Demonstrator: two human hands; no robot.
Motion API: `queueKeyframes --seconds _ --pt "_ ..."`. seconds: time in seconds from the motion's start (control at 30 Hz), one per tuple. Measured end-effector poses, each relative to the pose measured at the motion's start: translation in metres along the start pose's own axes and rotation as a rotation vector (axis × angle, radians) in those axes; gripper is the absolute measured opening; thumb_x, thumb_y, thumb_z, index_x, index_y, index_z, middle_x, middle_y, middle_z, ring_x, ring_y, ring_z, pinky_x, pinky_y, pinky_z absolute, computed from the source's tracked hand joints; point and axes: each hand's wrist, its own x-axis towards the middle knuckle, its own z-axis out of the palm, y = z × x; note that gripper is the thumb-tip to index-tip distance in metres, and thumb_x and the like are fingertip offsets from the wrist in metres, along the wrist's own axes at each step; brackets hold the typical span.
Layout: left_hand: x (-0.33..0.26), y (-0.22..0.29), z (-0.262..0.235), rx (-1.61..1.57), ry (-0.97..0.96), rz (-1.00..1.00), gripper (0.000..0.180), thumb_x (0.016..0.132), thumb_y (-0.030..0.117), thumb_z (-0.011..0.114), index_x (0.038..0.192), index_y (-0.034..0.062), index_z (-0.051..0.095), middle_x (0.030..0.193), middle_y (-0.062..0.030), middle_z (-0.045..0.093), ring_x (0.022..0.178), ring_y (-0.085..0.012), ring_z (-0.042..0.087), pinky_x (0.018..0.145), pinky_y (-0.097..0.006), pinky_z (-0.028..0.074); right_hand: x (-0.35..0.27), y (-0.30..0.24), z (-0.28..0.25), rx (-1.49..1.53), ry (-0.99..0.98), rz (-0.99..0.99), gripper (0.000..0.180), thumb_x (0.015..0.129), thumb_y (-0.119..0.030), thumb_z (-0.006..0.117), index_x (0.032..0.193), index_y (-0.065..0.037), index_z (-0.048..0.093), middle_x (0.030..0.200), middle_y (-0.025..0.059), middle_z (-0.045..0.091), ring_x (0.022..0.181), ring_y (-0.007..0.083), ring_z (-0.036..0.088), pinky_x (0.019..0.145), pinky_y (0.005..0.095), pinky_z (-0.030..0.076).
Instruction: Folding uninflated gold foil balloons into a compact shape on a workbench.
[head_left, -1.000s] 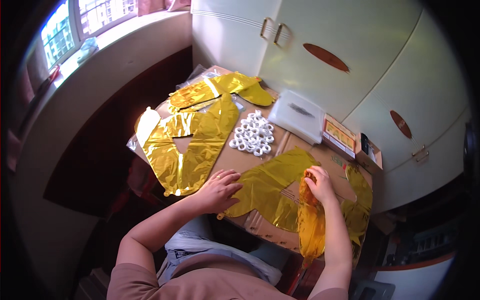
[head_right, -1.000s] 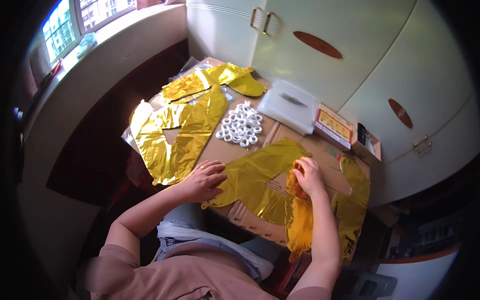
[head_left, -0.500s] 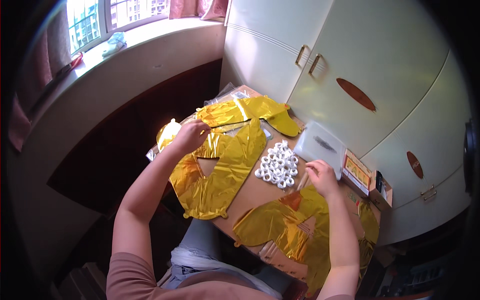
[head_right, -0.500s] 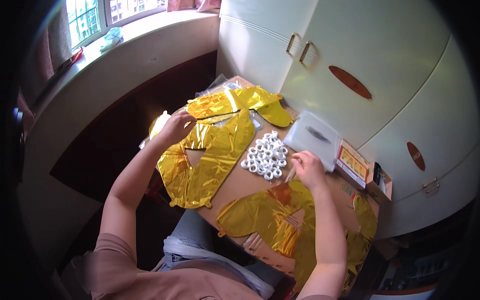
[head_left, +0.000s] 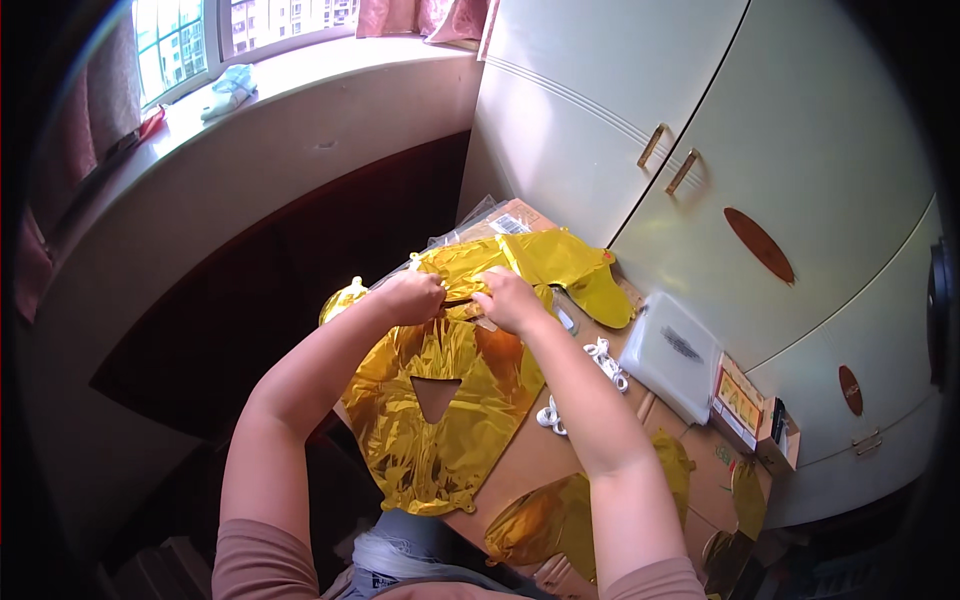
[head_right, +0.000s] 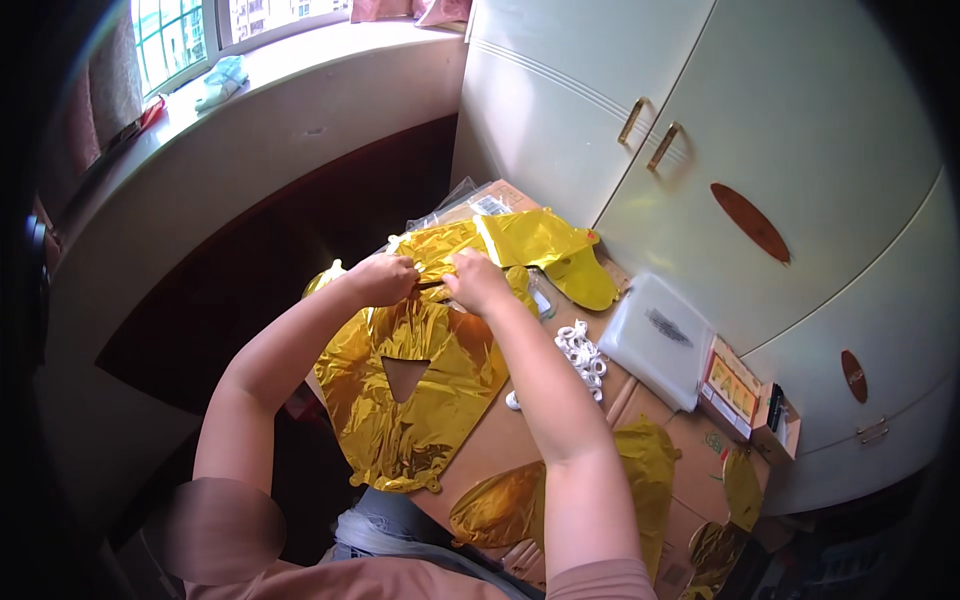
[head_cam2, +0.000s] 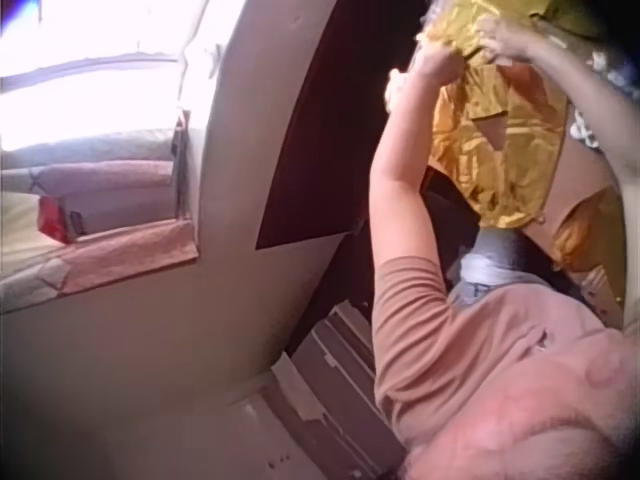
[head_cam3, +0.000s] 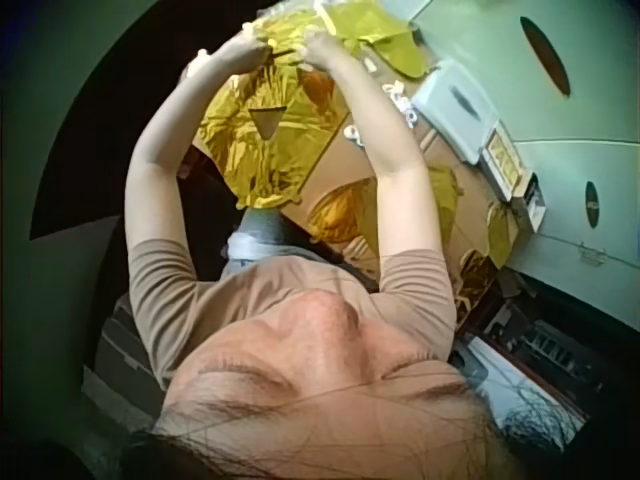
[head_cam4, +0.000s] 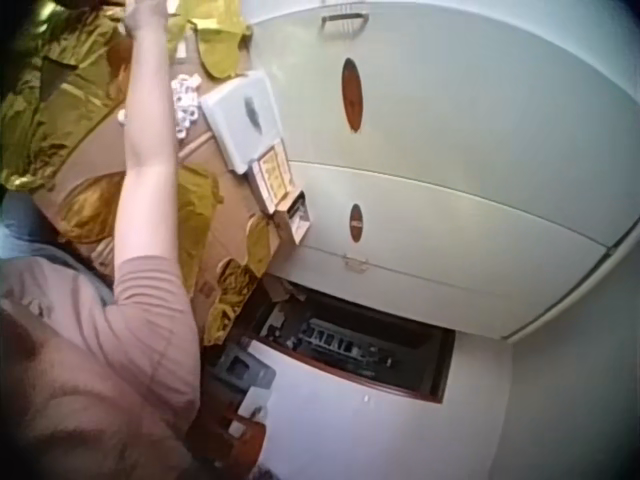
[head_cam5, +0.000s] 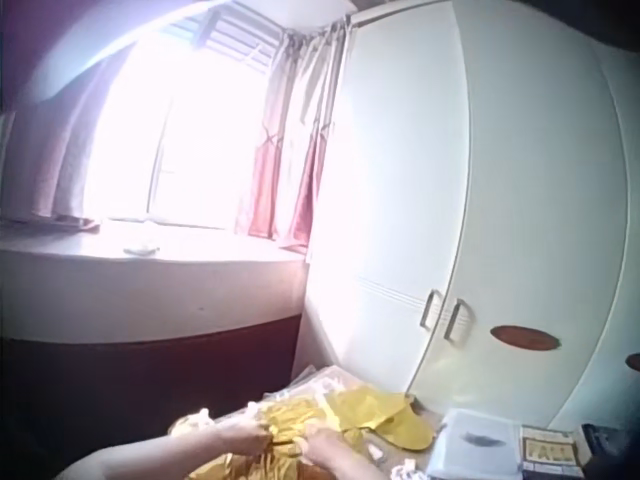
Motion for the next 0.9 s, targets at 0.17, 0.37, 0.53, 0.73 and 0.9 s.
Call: queueKeyframes --seconds 0.17,0.37,0.53,0.73,0.9 --pt "0.003 -0.008 0.011 0.102 0.071 0.066 0.02 0.086 0.019 0.06 0.079 0.0055 0.072 0.08 -0.0108 0.071 0.075 -0.0291 0.071 0.067 -0.04 0.057 0.014 -0.009 0.03 -0.276 -0.154 -0.103 0.02 0.093 -0.023 0.061 0.098 -0.005 0.066 0.102 0.0195 0.067 0.097 0.0374 0.065 0.085 0.0475 0.054" --pt "0.007 -0.019 -0.007 -0.319 0.216 -0.126 0.018 0.085 0.018 0.063 0.085 0.0034 0.073 0.087 -0.0121 0.071 0.082 -0.0311 0.069 0.074 -0.04 0.057 0.023 -0.009 0.05 -0.371 -0.082 -0.223 0.019 0.091 -0.015 0.05 0.088 -0.003 0.065 0.089 0.0165 0.07 0.085 0.0351 0.069 0.076 0.0452 0.057" --pt "-0.012 -0.02 -0.012 -0.484 0.55 -0.359 0.018 0.087 0.016 0.067 0.094 0.0019 0.075 0.089 -0.0134 0.069 0.082 -0.0308 0.069 0.076 -0.039 0.056 0.033 -0.002 0.047 -0.312 -0.038 -0.159 0.017 0.087 -0.013 0.053 0.082 -0.008 0.068 0.082 0.0138 0.07 0.078 0.0338 0.069 0.075 0.0444 0.056" --pt "-0.027 -0.002 -0.006 -0.531 0.643 -0.39 0.012 0.087 0.013 0.069 0.091 0.004 0.075 0.096 -0.0131 0.069 0.088 -0.0313 0.067 0.081 -0.039 0.055 0.04 -0.001 0.039 -0.14 0.056 0.147 0.016 0.084 -0.022 0.069 0.079 -0.007 0.069 0.08 0.0149 0.07 0.078 0.0346 0.068 0.074 0.0447 0.054" --pt "-0.021 -0.01 0.008 -0.395 0.541 -0.201 0.021 0.091 0.02 0.064 0.087 0.0022 0.074 0.09 -0.0127 0.07 0.092 -0.0317 0.066 0.088 -0.041 0.052 0.042 -0.011 0.019 0.036 0.015 0.277 0.03 0.082 -0.031 0.077 0.076 -0.003 0.067 0.075 0.0178 0.066 0.072 0.0354 0.063 0.068 0.0446 0.049"
